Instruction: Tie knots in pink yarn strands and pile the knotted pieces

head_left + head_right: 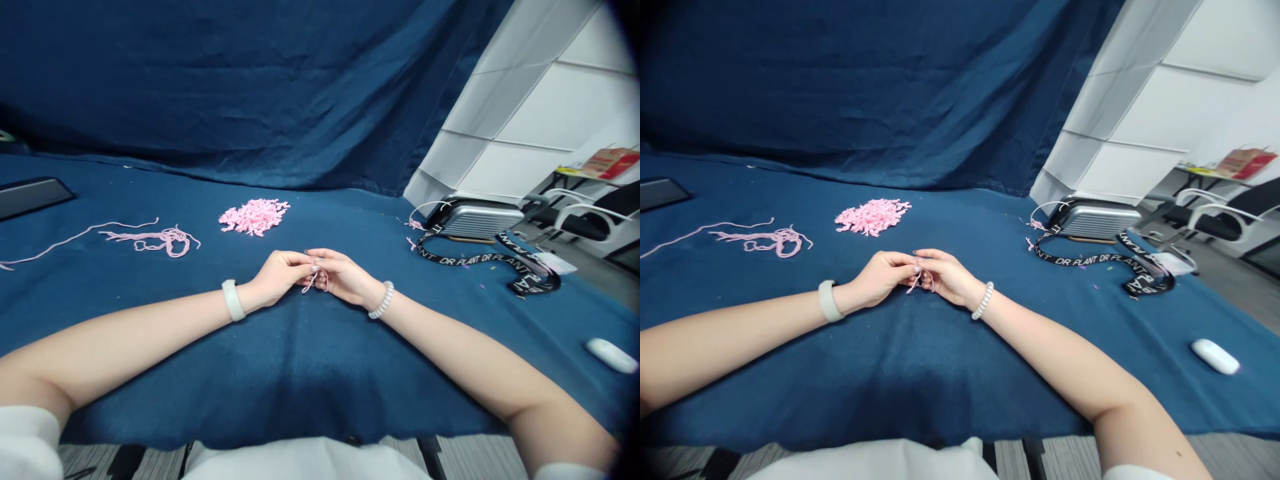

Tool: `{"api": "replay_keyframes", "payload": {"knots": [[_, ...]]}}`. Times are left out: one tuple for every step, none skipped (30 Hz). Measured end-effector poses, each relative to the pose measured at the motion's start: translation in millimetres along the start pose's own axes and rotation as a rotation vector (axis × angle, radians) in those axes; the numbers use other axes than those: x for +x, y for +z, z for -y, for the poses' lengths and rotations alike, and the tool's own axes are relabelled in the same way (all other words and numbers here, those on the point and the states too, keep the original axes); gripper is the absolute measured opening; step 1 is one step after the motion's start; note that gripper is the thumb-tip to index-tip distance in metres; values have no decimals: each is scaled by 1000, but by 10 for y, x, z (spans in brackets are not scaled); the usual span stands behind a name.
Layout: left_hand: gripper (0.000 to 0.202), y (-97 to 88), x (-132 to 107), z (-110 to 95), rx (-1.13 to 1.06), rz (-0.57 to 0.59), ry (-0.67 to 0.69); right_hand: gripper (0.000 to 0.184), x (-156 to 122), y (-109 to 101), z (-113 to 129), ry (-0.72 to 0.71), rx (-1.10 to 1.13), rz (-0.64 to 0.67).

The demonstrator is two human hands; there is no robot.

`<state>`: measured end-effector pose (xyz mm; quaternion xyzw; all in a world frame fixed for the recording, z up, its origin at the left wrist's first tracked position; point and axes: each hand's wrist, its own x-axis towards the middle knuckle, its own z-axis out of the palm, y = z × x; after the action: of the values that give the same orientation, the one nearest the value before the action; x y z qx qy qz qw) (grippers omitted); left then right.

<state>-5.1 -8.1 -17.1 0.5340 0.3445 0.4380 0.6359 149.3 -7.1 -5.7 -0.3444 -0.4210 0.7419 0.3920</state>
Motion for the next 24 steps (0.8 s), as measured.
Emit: {"api": "replay_keyframes", "payload": {"knots": [[14, 0, 0, -4, 1, 4, 2, 31, 3, 8, -3, -6, -25, -6], [14, 0, 0, -8, 2, 8, 0, 30, 5, 16, -10, -17, -49, -13], [14, 1, 0, -12, 3, 12, -5, 30, 7, 22, -21, -32, -71, -26], [14, 1, -1, -17, 6, 15, -10, 31, 8, 28, -37, -51, -89, -44], [15, 2, -2, -21, 9, 14, -15, 32, 9, 33, -54, -74, -104, -68], [15, 3, -4, -24, 14, 13, -19, 34, 10, 39, -74, -100, -119, -96], [16, 4, -6, -27, 19, 15, -20, 36, 11, 44, -93, -128, -134, -127], [16, 6, -8, -30, 22, 20, -19, 36, 11, 48, -111, -156, -147, -153], [18, 7, -10, -32, 23, 25, -14, 36, 12, 52, -127, -183, -158, -171], [19, 9, -12, -32, 24, 30, -9, 35, 13, 55, -138, -205, -157, -177], [20, 9, -13, -32, 25, 36, -6, 33, 13, 56, -145, -222, -141, -173], [20, 9, -13, -31, 26, 41, -8, 32, 14, 55, -147, -233, -107, -160], [20, 8, -11, -28, 29, 42, -14, 31, 14, 53, -145, -241, -61, -142], [20, 7, -9, -25, 32, 38, -21, 29, 15, 48, -140, -242, -13, -125], [19, 6, -6, -22, 36, 32, -30, 28, 16, 43, -134, -239, 30, -112], [19, 5, -3, -19, 42, 26, -39, 26, 17, 36, -128, -233, 61, -103], [19, 5, -1, -17, 50, 18, -47, 25, 19, 30, -124, -224, 78, -98], [18, 6, 2, -15, 61, 9, -53, 23, 22, 24, -121, -216, 84, -94], [18, 7, 3, -15, 71, -1, -57, 21, 24, 19, -121, -208, 85, -90], [18, 9, 4, -16, 79, -10, -61, 20, 27, 16, -122, -204, 85, -85], [17, 11, 5, -17, 82, -17, -63, 19, 30, 13, -125, -203, 84, -79], [17, 12, 6, -17, 81, -23, -64, 19, 32, 12, -129, -202, 84, -75], [16, 13, 6, -18, 78, -24, -66, 18, 35, 11, -133, -200, 86, -74], [15, 14, 8, -18, 77, -22, -68, 18, 37, 11, -136, -199, 91, -76]]}}
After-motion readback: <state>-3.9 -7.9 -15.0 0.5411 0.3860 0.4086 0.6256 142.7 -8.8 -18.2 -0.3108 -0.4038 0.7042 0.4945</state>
